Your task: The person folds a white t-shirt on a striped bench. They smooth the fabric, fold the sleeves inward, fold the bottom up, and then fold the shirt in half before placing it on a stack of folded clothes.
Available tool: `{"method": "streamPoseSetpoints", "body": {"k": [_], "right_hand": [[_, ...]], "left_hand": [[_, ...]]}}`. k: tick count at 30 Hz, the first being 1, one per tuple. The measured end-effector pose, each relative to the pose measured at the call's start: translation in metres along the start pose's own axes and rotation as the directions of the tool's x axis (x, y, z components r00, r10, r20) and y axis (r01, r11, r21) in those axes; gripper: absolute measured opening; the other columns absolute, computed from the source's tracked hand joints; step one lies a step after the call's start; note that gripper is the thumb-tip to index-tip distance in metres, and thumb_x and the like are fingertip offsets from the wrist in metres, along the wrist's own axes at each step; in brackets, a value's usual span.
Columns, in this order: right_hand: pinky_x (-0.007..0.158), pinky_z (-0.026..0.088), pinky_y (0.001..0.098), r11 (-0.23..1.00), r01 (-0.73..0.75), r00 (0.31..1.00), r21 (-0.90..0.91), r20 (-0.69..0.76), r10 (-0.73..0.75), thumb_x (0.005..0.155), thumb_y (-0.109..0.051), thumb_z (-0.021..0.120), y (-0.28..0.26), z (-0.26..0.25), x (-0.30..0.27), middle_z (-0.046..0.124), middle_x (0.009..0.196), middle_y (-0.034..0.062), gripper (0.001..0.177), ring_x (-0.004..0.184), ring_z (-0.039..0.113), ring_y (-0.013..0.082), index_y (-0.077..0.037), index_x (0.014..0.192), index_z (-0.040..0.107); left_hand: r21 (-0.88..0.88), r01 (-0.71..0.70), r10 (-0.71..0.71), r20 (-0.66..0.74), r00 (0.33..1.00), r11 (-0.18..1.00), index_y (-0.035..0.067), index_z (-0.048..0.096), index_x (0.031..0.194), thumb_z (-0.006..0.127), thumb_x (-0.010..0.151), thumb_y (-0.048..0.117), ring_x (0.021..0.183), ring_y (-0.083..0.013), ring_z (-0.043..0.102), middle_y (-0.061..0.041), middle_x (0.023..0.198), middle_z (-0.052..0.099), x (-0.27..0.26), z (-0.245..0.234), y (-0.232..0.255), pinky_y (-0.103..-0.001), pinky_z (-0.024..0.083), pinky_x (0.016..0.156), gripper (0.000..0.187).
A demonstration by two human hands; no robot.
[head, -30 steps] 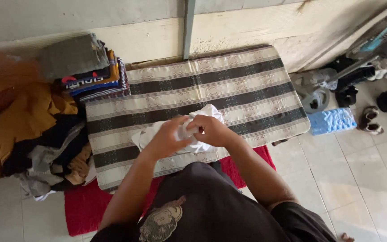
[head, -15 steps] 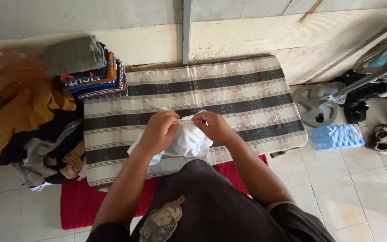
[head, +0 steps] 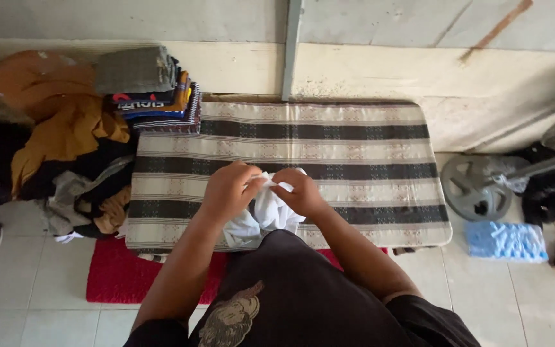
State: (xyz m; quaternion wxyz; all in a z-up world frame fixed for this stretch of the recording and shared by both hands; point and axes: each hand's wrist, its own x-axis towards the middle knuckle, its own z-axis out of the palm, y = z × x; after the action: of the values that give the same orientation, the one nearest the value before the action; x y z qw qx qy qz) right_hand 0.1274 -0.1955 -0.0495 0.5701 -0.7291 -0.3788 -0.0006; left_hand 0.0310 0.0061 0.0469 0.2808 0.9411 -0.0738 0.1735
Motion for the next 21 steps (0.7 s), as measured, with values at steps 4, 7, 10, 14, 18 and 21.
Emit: {"method": "streamPoseSetpoints", "body": {"k": [4,7,10,14,18,21], "right_hand": [[0.088,0.057,0.045,0.985,-0.172,0.983,0.026,0.068,0.17,0.089,-0.015,0.079,0.007,-0.015,0.004,0.078,0.093,0.0136,0.017,0.095,0.075,0.0342,-0.003,0.101,0.077],[0.082,0.057,0.0424,0.98,-0.194,0.97,-0.038,0.139,0.198,0.091,-0.021,0.077,0.008,-0.022,0.011,0.077,0.088,0.0092,0.015,0.089,0.075,0.0284,-0.007,0.098,0.077],[0.079,0.055,0.0435,0.978,-0.208,0.957,-0.012,0.206,0.206,0.088,-0.023,0.079,-0.01,-0.029,0.02,0.075,0.085,0.012,0.019,0.085,0.072,0.0277,-0.008,0.1,0.076],[0.08,0.054,0.052,0.961,-0.203,0.853,-0.188,0.448,0.268,0.077,-0.032,0.084,-0.001,-0.027,0.018,0.076,0.09,0.0193,0.043,0.089,0.071,0.043,-0.009,0.111,0.075],[0.082,0.056,0.0484,0.926,-0.216,0.733,-0.31,0.575,0.364,0.076,-0.041,0.086,0.017,-0.019,0.007,0.074,0.092,0.0162,0.046,0.088,0.072,0.0403,-0.01,0.108,0.073],[0.087,0.056,0.0526,0.938,-0.162,0.798,-0.307,0.519,0.308,0.073,-0.039,0.09,0.009,-0.019,0.009,0.073,0.101,0.0195,0.057,0.097,0.07,0.0438,-0.005,0.115,0.07]], "left_hand": [[0.17,0.012,-0.028,0.094,0.995,0.985,0.023,0.07,0.116,0.076,0.09,0.041,0.082,-0.0273,0.071,-0.005,0.092,0.066,-0.001,-0.019,0.019,-0.041,0.057,0.074,0.032],[0.239,0.049,-0.086,0.148,0.985,0.97,0.021,0.078,0.101,0.077,0.091,0.032,0.078,-0.0267,0.072,-0.006,0.091,0.068,-0.005,-0.005,0.009,-0.037,0.056,0.071,0.015],[0.258,-0.001,-0.029,0.111,0.993,0.966,0.018,0.078,0.098,0.076,0.093,0.029,0.08,-0.0289,0.073,-0.007,0.092,0.07,-0.001,-0.004,-0.001,-0.04,0.057,0.071,0.012],[0.022,0.026,-0.027,0.056,0.998,0.999,0.009,0.077,0.105,0.066,0.1,0.02,0.095,-0.0347,0.071,-0.013,0.107,0.072,-0.002,-0.006,-0.001,-0.044,0.056,0.081,0.016],[-0.312,0.192,-0.215,-0.041,0.976,0.931,0.016,0.075,0.119,0.056,0.106,0.021,0.098,-0.0311,0.067,-0.008,0.105,0.066,-0.017,0.008,-0.021,-0.042,0.052,0.086,0.024],[-0.431,0.266,-0.338,-0.1,0.936,0.862,0.015,0.074,0.119,0.052,0.108,0.027,0.098,-0.0352,0.066,-0.013,0.102,0.066,-0.023,0.006,-0.023,-0.045,0.051,0.089,0.027]]}}
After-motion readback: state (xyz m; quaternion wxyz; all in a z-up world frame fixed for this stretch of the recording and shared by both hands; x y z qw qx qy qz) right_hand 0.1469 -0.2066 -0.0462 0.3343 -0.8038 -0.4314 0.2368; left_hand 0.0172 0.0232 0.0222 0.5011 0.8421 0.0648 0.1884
